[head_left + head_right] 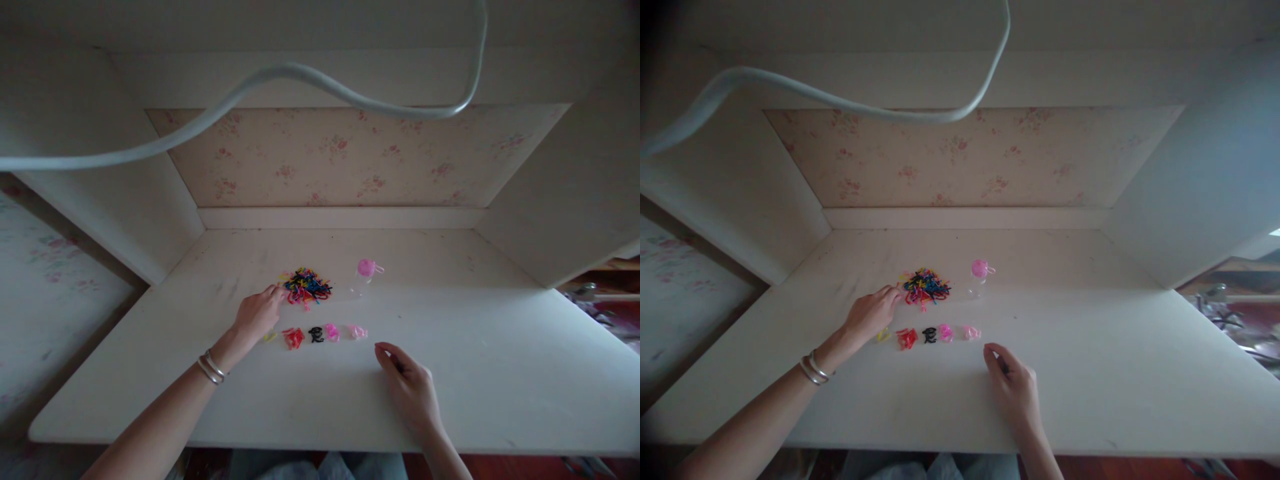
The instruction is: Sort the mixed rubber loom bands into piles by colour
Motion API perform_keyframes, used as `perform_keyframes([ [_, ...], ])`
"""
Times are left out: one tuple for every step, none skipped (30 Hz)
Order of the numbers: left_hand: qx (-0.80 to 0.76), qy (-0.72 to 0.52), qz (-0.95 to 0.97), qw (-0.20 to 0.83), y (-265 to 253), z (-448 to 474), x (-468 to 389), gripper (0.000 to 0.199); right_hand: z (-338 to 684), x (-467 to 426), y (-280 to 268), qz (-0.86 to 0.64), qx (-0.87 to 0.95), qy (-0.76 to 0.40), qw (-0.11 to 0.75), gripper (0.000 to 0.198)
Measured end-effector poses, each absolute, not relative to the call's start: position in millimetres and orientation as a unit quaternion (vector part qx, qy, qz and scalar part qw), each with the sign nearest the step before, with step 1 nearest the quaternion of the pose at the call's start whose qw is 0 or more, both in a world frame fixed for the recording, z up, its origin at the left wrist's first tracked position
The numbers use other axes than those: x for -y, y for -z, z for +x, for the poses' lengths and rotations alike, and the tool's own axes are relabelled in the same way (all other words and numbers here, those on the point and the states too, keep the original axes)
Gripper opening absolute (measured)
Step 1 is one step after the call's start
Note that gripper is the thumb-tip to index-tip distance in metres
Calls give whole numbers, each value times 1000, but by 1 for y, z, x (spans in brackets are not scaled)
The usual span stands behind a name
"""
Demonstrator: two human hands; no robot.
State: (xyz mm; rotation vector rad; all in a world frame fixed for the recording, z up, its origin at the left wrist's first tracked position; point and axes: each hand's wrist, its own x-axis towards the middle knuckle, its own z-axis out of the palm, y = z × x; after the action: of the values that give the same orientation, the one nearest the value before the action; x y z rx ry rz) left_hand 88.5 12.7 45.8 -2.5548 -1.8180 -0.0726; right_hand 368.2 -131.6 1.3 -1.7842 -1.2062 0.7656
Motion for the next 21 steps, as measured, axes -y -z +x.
perform_keyframes([
  [582,19,-813,3,-45,89,-13,34,369,132,0,-710,482,-303,414,44],
  [585,15,-811,4,-44,89,-13,34,369,132,1,-709,484,-302,414,44],
  [589,12,-808,4,-43,89,-13,34,370,132,2,-709,487,-301,413,44],
  [593,8,-805,5,-42,89,-14,34,370,132,3,-708,488,-301,412,44],
  [597,6,-803,5,-42,89,-14,34,370,131,3,-708,488,-303,412,43],
  [600,5,-800,4,-41,88,-15,34,370,131,4,-708,486,-305,412,43],
  [603,4,-798,4,-40,88,-15,34,370,131,4,-708,483,-309,413,43],
  [606,4,-795,3,-40,87,-16,34,370,131,4,-707,481,-313,413,43],
  [608,5,-794,3,-40,87,-16,34,370,131,4,-707,478,-316,414,43],
  [611,6,-792,2,-40,86,-17,34,370,131,4,-706,476,-319,416,43],
  [613,8,-790,1,-40,85,-17,34,370,131,4,-706,474,-320,417,43],
  [614,11,-789,0,-40,84,-17,34,370,131,4,-706,473,-321,418,42],
  [616,15,-788,0,-40,84,-17,34,370,131,4,-706,472,-321,419,42],
  [616,20,-787,-1,-41,83,-17,33,370,131,4,-707,470,-320,420,42],
  [616,25,-787,-3,-41,82,-17,33,370,132,4,-707,469,-320,421,42],
  [615,31,-788,-5,-42,81,-17,32,370,132,4,-707,469,-320,421,42],
  [614,37,-789,-8,-42,80,-17,31,370,132,4,-708,468,-319,422,42],
  [611,43,-790,-11,-43,79,-16,30,370,132,5,-707,469,-319,422,42],
  [609,49,-792,-15,-43,78,-16,29,371,132,5,-708,468,-318,422,42],
  [607,54,-793,-20,-43,77,-15,29,371,132,5,-709,468,-317,421,42],
  [606,60,-793,-25,-43,76,-14,29,371,132,5,-712,467,-316,419,42],
])
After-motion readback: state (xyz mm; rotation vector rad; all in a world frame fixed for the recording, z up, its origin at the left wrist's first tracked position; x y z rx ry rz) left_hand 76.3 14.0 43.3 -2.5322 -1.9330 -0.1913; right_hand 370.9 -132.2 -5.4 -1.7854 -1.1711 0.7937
